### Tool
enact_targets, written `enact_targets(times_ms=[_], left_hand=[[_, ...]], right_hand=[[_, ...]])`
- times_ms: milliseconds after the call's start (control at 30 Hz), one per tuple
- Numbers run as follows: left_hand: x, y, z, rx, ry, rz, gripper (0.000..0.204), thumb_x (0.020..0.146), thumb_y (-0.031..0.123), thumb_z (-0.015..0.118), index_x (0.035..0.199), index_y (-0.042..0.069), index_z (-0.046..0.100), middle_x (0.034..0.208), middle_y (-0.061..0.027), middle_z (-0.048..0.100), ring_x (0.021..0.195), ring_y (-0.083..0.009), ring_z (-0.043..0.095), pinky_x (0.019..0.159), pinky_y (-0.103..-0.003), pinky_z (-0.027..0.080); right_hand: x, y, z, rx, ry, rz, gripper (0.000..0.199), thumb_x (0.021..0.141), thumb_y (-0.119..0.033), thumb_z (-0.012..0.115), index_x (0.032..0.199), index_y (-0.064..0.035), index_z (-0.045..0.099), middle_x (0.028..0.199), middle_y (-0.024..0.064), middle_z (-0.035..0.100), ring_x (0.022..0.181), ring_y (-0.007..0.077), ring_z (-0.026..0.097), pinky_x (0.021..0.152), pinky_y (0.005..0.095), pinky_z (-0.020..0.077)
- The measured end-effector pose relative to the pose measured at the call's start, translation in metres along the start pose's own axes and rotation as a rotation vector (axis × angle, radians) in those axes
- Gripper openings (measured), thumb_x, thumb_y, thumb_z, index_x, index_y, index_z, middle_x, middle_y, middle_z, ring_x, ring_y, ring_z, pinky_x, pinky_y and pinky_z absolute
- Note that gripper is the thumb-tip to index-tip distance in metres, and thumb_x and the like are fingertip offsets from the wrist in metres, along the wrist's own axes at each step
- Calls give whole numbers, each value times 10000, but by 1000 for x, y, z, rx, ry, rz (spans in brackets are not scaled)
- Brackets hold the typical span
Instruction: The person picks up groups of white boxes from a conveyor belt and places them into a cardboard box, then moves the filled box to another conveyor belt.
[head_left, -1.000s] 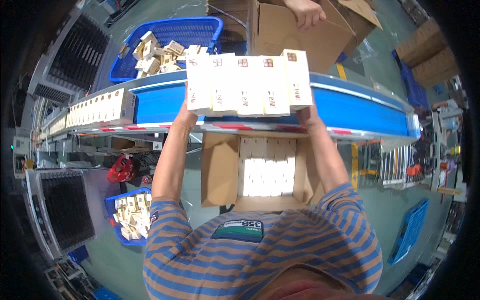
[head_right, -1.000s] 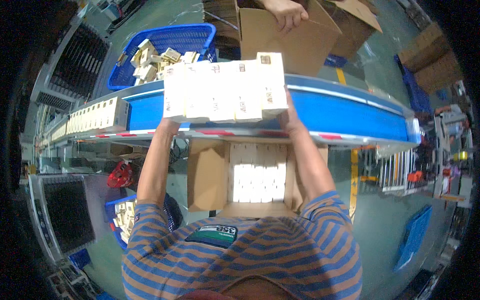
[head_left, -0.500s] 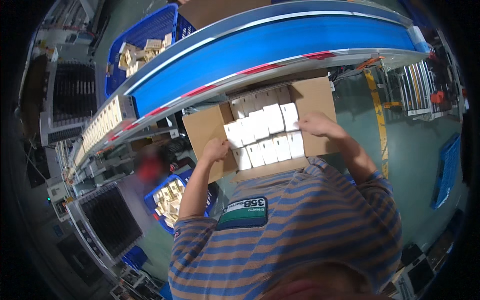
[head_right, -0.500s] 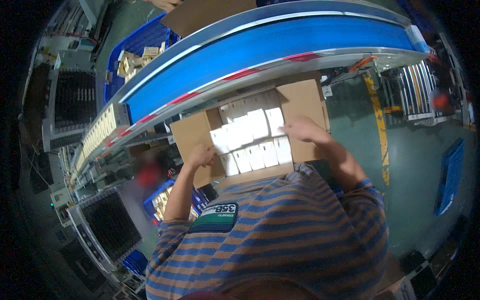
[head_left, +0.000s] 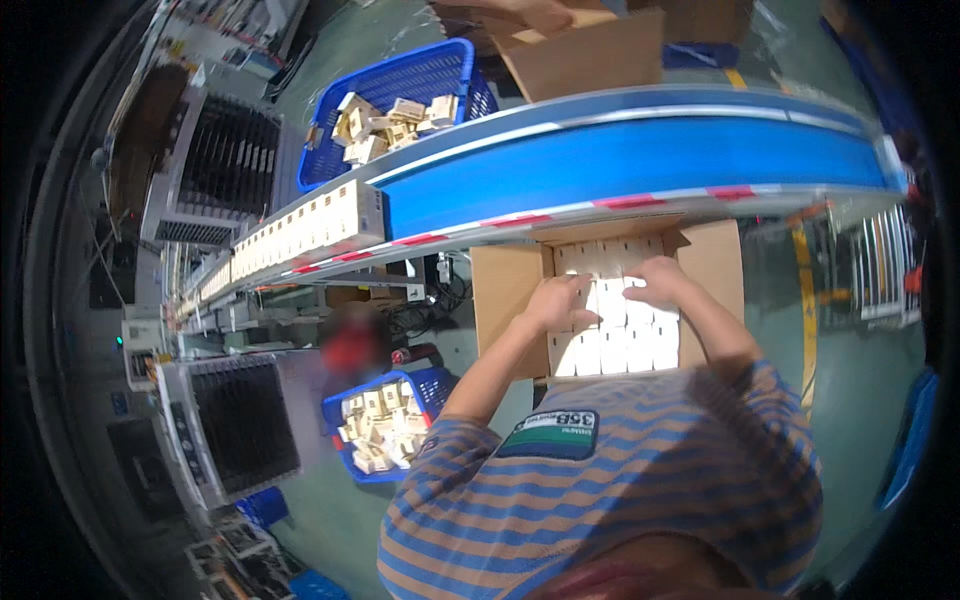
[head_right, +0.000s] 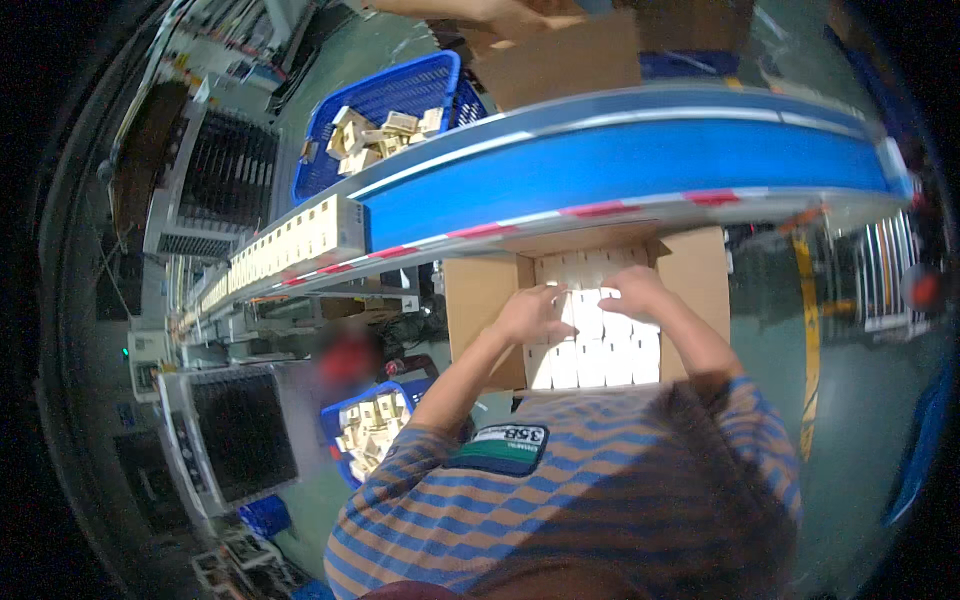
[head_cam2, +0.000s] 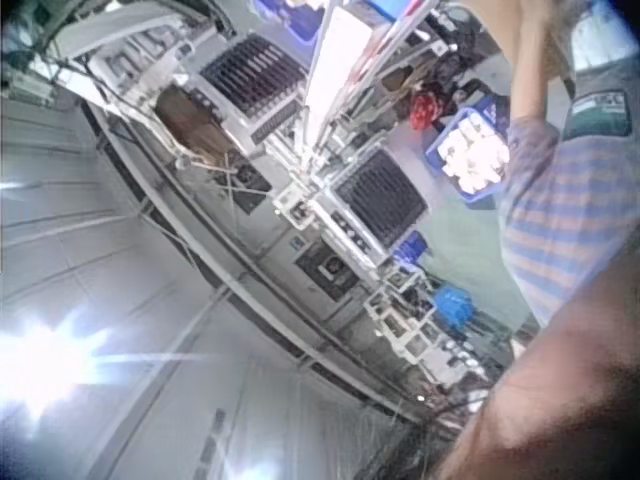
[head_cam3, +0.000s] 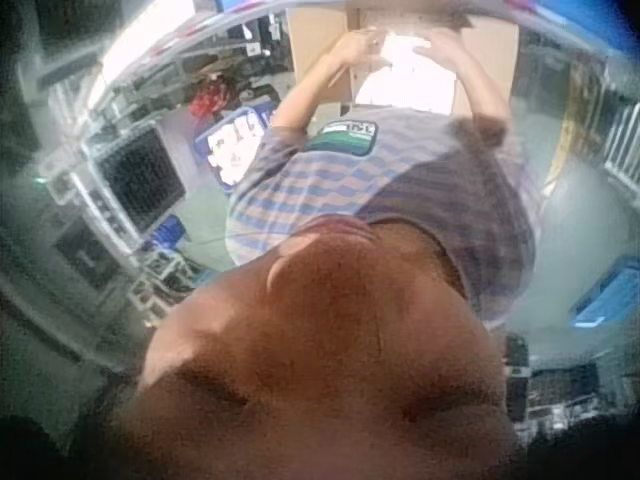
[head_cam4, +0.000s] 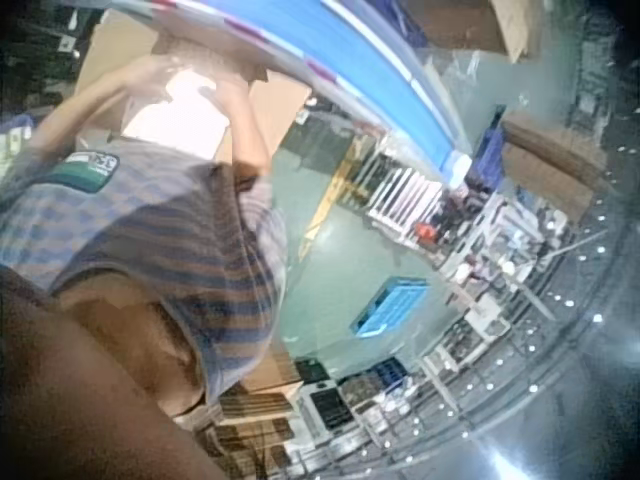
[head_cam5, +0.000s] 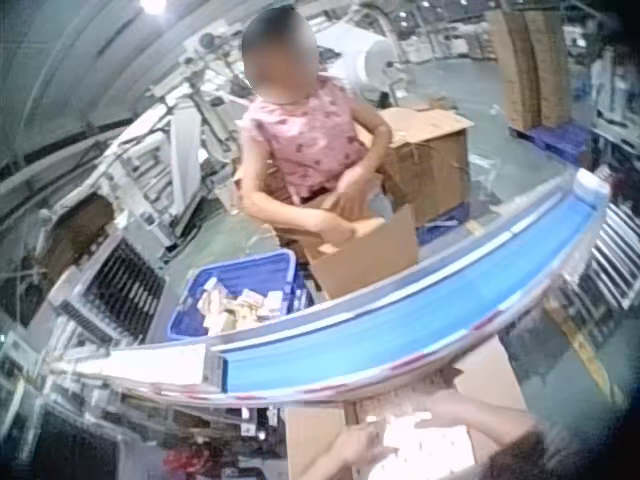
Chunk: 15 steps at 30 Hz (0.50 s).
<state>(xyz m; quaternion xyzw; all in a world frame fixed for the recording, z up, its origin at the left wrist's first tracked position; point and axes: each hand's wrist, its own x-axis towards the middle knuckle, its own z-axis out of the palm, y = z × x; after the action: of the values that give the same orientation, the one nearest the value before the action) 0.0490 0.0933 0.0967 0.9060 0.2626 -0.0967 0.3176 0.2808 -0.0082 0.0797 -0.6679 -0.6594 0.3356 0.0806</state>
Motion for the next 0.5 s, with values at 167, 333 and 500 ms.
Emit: enact_targets(times_ms=[167,333,500], left_hand=[[-28,-51,-113,99,818,33,393,745,220,708,1067,31,589,1015,-166,613,928,-304,585,803,-410,454],[-72,-234,-251,588,1335,-248,542,763,237,716,1178,-46,513,1127,-241,573,1063,-388,535,931,-435,411],[-128,-341,-273,370,779,-1193,827,805,660,461,1182,-74,521,1088,-277,600,1034,-421,567,904,-466,435]], right_hand=[[26,-66,-92,287,284,-106,358,805,-333,649,1049,-73,673,950,141,669,850,287,646,743,365,510],[85,-93,-114,217,571,-189,294,827,-281,651,998,-44,679,886,129,671,773,228,654,665,317,510],[98,-81,-102,244,649,-122,282,822,-279,658,969,-39,678,860,124,663,741,232,647,643,315,505]])
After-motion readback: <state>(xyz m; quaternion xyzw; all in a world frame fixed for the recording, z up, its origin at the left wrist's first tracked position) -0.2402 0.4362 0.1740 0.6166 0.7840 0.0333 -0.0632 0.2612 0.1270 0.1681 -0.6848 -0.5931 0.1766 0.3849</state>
